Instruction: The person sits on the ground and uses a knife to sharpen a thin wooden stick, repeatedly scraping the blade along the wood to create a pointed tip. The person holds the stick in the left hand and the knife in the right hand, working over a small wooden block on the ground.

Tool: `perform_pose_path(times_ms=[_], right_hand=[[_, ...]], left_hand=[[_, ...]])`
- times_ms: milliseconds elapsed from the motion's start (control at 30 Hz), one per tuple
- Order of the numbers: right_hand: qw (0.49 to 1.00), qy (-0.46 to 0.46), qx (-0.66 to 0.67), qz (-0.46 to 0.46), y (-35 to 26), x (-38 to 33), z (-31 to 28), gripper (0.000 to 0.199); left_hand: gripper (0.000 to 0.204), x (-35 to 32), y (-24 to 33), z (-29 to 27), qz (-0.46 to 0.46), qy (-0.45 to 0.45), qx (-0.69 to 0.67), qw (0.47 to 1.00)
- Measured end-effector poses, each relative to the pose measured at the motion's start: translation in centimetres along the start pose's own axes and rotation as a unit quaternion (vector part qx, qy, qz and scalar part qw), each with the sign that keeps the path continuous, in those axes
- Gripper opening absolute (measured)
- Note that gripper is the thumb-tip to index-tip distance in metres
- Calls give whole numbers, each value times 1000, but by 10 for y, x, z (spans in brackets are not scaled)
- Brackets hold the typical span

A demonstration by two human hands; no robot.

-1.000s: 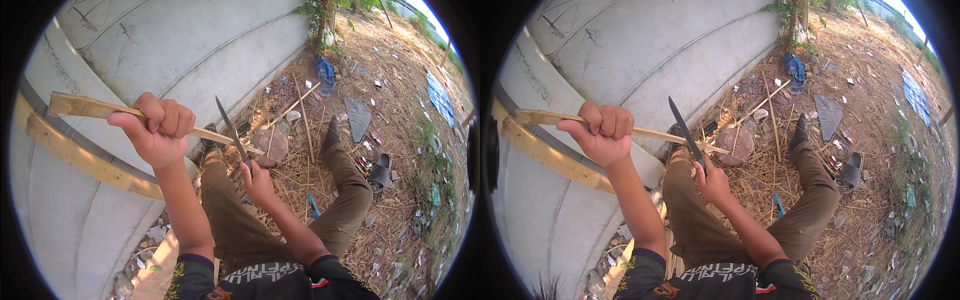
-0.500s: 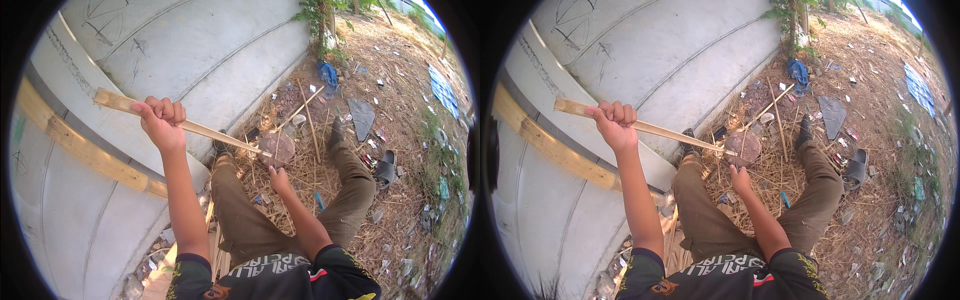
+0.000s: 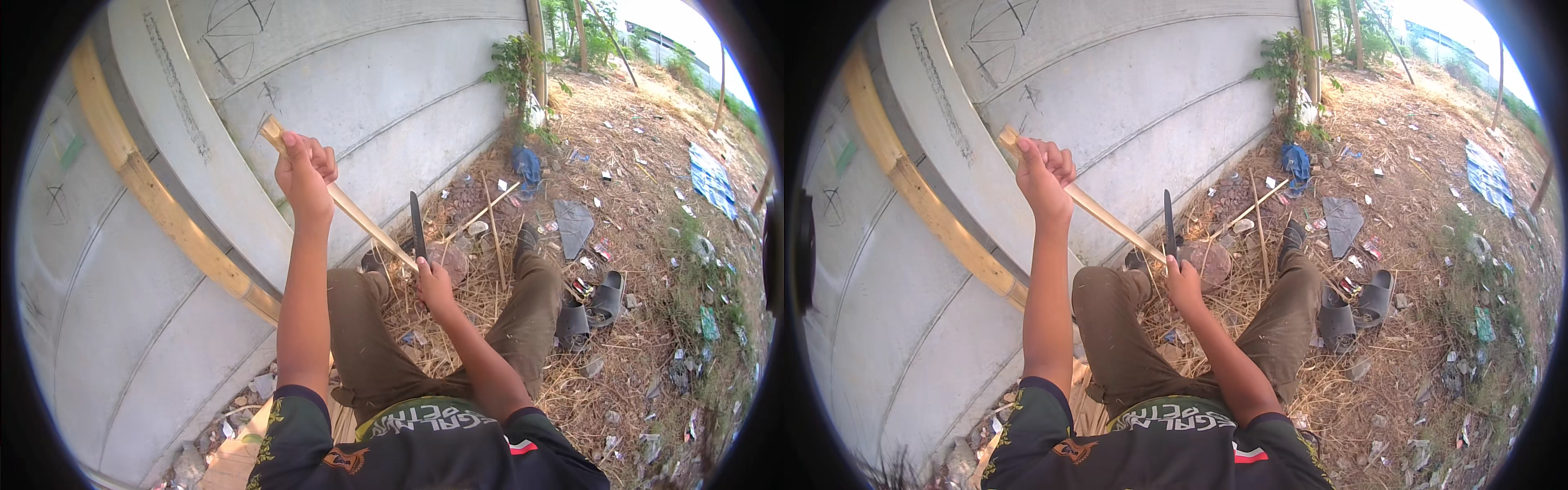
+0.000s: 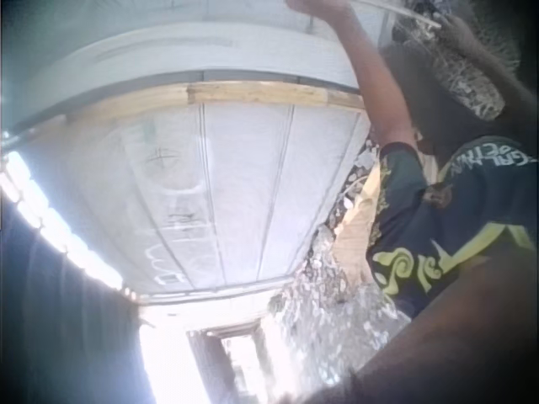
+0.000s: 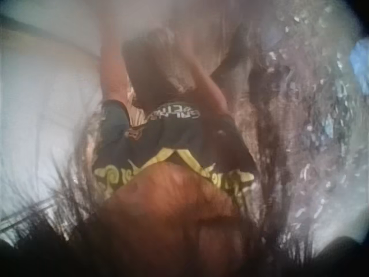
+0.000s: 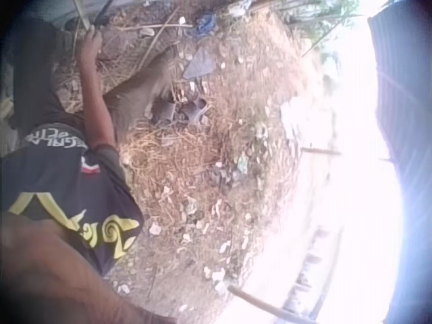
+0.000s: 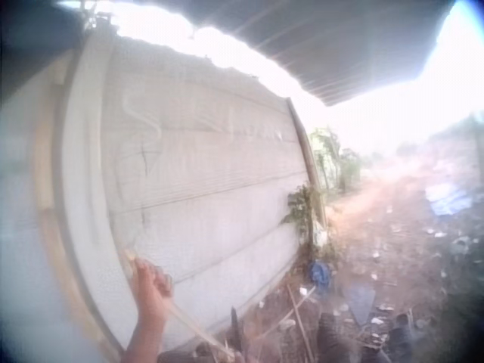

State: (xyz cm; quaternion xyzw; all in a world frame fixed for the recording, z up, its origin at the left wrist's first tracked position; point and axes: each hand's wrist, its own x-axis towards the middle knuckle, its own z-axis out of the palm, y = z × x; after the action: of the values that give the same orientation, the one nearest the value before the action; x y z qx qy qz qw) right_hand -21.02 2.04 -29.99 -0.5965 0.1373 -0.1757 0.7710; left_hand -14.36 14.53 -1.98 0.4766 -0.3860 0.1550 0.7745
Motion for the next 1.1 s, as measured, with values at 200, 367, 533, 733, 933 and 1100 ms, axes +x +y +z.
perform_pose_path(times_ms=[200,367,533,733,933,1100], right_hand=[[976,79,84,-184,-92,-30,6,32],[993,100,-48,-28,3,-47,19,35],[986,-8,-94,136,-18,-43,9,41],[993,5,-119,6,-63,-26,3,36],[999,8,-4,-36,-133,-5,36,37],[950,116,93,-274,-124,-12,38,35]], left_hand=[[61,-4,10,-16,18,-33,-30,999],[60,-15,3,8,4,-20,-27,999],[59,-14,8,-3,-1,-37,-23,999],[57,-7,25,-11,57,-40,-78,995],[57,-42,-14,-21,52,-11,-46,998],[58,-42,-6,-39,55,24,-22,998]])
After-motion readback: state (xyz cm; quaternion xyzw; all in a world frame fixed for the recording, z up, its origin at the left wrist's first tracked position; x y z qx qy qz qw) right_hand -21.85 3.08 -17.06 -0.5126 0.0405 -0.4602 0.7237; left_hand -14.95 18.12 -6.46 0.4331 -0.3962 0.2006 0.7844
